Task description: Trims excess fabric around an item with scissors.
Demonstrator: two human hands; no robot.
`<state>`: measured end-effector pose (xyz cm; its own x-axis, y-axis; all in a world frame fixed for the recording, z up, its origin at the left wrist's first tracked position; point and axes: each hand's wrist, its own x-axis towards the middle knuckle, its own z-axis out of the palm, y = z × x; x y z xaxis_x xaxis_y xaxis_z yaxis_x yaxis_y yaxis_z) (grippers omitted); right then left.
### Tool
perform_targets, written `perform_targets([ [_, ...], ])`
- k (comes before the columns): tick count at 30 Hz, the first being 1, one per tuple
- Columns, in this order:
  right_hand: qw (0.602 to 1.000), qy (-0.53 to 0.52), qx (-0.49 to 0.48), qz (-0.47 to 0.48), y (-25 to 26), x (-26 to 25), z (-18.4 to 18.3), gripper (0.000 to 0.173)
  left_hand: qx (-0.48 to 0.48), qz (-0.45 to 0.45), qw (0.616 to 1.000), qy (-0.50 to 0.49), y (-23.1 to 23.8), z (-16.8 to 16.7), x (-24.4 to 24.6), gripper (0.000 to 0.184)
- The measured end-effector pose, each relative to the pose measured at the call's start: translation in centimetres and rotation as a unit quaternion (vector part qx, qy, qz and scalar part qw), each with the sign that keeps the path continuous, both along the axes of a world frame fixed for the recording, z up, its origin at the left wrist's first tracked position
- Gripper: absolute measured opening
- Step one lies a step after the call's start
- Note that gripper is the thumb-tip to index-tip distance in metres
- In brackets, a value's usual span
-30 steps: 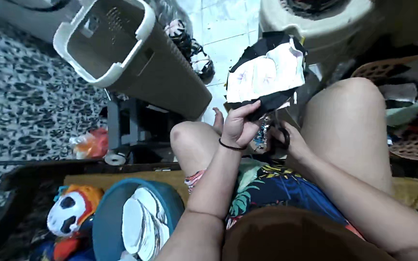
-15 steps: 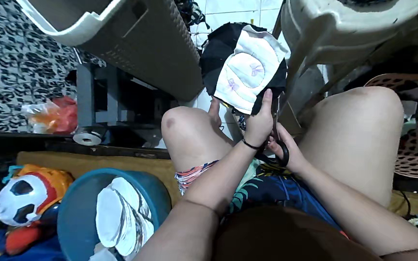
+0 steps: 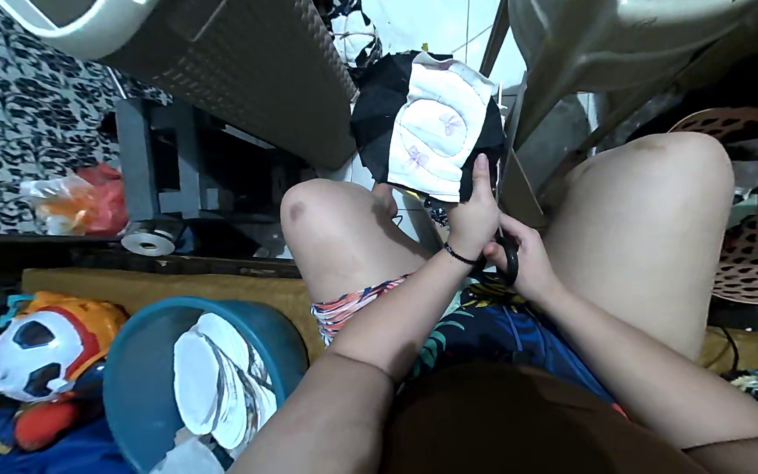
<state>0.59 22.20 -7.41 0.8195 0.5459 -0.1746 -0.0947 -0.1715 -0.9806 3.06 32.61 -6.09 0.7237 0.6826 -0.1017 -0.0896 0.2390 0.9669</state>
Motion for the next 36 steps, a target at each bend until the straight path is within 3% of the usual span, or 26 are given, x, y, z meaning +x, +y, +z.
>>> perform_targets([
  [14, 0.996, 0.074, 0.033, -0.033, -0.3, -0.1, 0.3, 0.068, -0.046, 0.018, 0.999, 0.000, 0.5, 0.2, 0.1, 0.016],
  [30, 0.996, 0.077, 0.031, -0.029, -0.7, -0.4, 0.3, 0.053, -0.121, 0.014, 0.992, -0.033, 2.0, -0.6, -0.1, 0.028],
  [32, 0.996, 0.079, 0.031, -0.010, -0.9, -0.1, 0.2, 0.057, -0.131, 0.007, 0.990, -0.047, 2.1, -0.2, 0.0, 0.023],
  [36, 0.996, 0.067, 0.026, 0.044, -1.2, 0.8, 0.0, 0.095, -0.112, -0.020, 0.992, -0.057, 2.2, -0.2, -0.2, 0.019],
])
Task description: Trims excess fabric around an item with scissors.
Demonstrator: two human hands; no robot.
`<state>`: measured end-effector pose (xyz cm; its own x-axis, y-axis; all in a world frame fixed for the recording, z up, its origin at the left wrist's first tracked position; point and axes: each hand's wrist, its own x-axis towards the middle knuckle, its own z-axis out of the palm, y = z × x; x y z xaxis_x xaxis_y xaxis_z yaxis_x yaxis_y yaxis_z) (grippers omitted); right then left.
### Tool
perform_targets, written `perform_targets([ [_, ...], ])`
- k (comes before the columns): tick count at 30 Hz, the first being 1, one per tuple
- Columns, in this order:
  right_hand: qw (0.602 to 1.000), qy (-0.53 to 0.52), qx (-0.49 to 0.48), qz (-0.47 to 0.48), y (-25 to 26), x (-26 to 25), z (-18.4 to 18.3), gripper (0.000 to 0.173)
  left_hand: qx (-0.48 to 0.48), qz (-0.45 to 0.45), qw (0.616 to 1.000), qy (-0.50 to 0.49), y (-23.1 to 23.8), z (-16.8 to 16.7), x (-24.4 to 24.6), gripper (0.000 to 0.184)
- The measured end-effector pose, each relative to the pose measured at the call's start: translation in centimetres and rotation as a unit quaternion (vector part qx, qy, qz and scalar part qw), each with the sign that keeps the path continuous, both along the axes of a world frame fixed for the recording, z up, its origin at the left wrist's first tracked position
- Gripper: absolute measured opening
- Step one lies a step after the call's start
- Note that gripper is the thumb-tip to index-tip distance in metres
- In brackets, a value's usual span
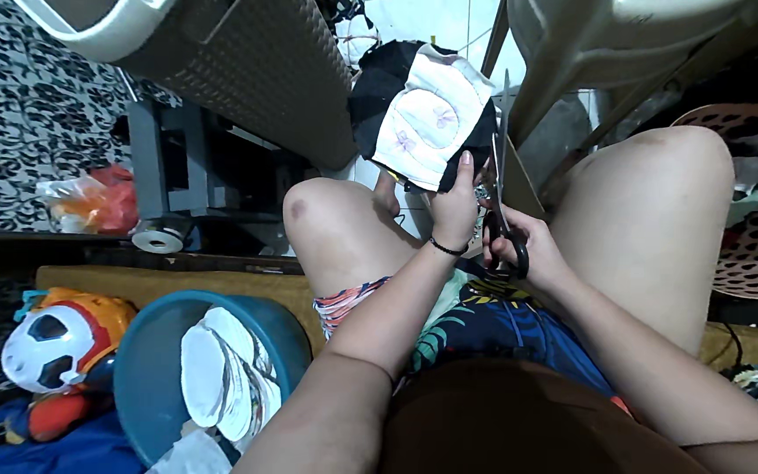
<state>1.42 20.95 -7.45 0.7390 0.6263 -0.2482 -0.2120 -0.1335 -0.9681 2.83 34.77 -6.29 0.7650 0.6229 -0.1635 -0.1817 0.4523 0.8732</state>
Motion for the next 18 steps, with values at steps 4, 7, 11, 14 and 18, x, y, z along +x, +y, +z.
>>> perform_targets([
  [4, 1.000, -0.012, 0.007, -0.021, -0.1, 0.6, 0.5, 0.088, 0.009, -0.020, 1.000, 0.001, -0.6, 0.0, -0.5, 0.018],
  [7, 0.999, -0.017, 0.030, -0.035, -0.3, 0.8, 0.4, 0.094, 0.001, -0.025, 1.000, -0.006, -0.6, 0.3, -0.6, 0.019],
  [11, 0.999, -0.013, 0.023, -0.040, -0.3, 1.0, 0.6, 0.094, 0.001, -0.034, 0.999, -0.005, -0.4, 0.6, -0.7, 0.015],
  [14, 0.999, -0.025, 0.011, -0.039, -0.3, 1.0, 0.8, 0.082, -0.001, -0.034, 0.999, -0.010, -0.2, 0.9, -0.7, 0.017],
  [18, 0.998, -0.037, 0.005, -0.050, -0.3, 1.0, 0.8, 0.075, -0.013, -0.026, 0.999, -0.020, 0.0, 1.0, -0.7, 0.019],
])
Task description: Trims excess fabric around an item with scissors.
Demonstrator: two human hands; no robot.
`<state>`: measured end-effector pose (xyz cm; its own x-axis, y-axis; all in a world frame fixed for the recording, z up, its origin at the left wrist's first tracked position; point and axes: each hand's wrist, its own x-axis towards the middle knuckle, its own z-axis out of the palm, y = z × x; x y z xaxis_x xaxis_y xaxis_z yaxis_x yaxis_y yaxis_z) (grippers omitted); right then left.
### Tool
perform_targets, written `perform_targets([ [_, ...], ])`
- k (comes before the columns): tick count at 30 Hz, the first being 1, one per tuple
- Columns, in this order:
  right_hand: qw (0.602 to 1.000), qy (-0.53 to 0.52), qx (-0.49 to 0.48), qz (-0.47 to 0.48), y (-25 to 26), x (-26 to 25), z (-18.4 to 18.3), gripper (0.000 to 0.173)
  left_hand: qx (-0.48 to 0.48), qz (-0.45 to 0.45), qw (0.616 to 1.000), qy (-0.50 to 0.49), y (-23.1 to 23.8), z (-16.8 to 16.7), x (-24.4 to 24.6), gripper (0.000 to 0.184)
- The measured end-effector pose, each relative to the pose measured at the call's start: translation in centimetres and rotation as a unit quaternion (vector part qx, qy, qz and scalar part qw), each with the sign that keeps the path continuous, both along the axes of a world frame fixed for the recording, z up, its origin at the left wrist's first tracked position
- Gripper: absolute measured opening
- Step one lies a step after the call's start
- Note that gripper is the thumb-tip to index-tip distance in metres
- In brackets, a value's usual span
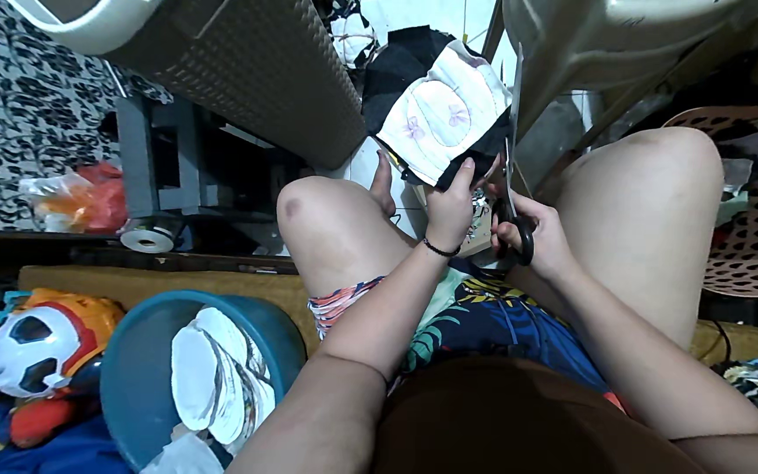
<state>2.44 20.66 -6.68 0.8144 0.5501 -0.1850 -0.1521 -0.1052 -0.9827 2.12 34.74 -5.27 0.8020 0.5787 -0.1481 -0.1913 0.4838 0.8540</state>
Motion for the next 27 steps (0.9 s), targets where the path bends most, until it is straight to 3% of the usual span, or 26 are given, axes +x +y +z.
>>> perform_targets([
  [12, 1.000, 0.015, -0.006, -0.016, -0.3, -0.3, 0.1, 0.056, -0.036, 0.010, 0.999, -0.018, 0.8, -0.1, 0.1, 0.020],
  [18, 0.998, -0.022, -0.028, 0.048, 0.0, -0.4, -0.5, 0.094, -0.024, 0.017, 1.000, -0.004, 0.3, -0.1, -0.2, 0.021],
  [23, 0.997, -0.021, -0.058, 0.035, 0.4, -0.4, -0.2, 0.082, -0.007, 0.010, 1.000, -0.001, -0.5, -0.8, -0.4, 0.018],
  [27, 0.998, -0.025, -0.048, 0.029, 0.5, -0.4, -0.4, 0.084, 0.018, 0.010, 1.000, 0.003, -0.6, -1.0, -0.5, 0.016],
])
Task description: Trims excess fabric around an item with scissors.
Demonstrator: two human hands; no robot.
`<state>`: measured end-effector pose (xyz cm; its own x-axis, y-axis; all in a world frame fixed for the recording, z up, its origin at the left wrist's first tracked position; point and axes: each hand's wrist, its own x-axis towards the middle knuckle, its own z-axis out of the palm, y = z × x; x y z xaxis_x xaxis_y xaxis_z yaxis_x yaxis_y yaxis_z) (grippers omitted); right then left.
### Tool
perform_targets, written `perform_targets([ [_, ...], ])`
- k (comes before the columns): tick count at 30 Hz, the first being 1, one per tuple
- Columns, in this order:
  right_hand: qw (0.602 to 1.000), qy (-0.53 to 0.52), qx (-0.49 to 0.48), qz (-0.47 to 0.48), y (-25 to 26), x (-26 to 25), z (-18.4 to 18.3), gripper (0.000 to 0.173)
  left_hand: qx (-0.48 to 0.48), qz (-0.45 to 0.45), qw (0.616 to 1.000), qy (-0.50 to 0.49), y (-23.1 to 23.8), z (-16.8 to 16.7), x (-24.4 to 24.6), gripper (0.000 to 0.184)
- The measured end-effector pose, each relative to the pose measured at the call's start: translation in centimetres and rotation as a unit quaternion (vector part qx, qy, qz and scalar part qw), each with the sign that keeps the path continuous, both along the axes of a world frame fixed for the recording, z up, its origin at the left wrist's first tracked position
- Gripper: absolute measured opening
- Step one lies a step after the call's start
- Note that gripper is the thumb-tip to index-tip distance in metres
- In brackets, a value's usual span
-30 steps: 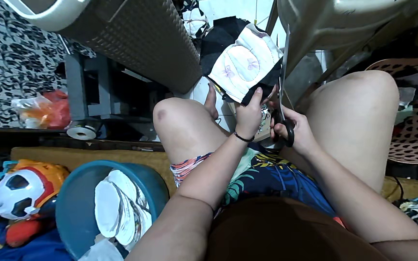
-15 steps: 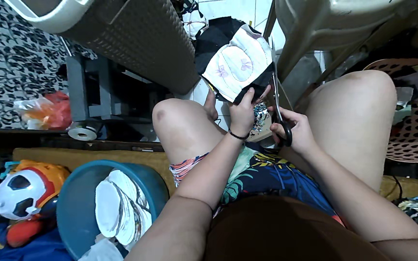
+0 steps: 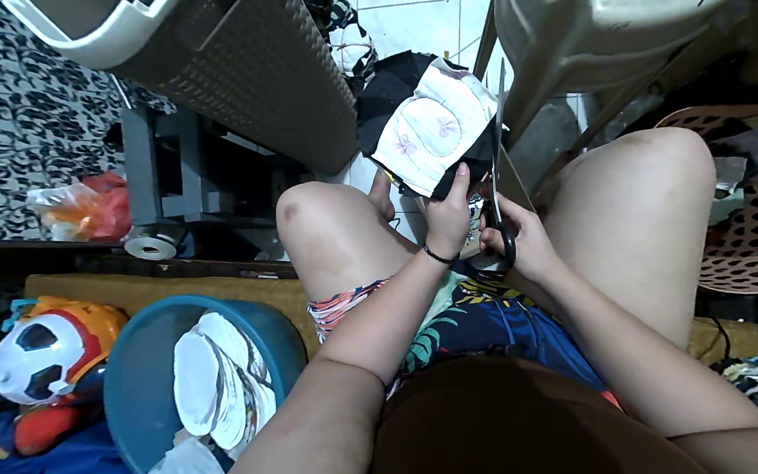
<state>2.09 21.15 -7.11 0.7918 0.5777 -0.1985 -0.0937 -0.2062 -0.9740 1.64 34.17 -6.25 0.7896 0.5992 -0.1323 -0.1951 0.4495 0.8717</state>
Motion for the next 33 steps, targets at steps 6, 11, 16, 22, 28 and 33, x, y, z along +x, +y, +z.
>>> perform_targets([
  [6, 1.000, 0.000, 0.016, 0.004, -0.1, -0.1, 0.0, 0.090, -0.029, -0.001, 0.999, -0.028, 0.4, 0.1, 0.1, 0.017],
  [11, 0.999, 0.008, 0.012, 0.039, -0.2, -0.2, -0.2, 0.098, -0.047, 0.017, 0.999, -0.014, 0.9, 1.2, 0.2, 0.019],
  [16, 0.999, -0.005, 0.013, 0.036, 0.0, -0.2, -0.1, 0.094, -0.011, 0.015, 1.000, -0.002, 0.6, 0.4, 0.2, 0.027],
  [22, 0.999, -0.005, 0.046, 0.009, -0.1, 0.0, 0.0, 0.099, 0.015, 0.004, 1.000, -0.006, 0.4, -0.3, 0.1, 0.031],
  [28, 0.999, 0.023, 0.048, -0.013, -0.1, -0.2, 0.4, 0.078, 0.033, 0.003, 0.999, 0.003, 0.5, -0.5, 0.0, 0.028],
  [33, 0.998, 0.028, 0.042, -0.029, 0.0, -0.5, 0.7, 0.062, 0.008, -0.010, 1.000, 0.010, 0.6, 0.3, -0.2, 0.021],
])
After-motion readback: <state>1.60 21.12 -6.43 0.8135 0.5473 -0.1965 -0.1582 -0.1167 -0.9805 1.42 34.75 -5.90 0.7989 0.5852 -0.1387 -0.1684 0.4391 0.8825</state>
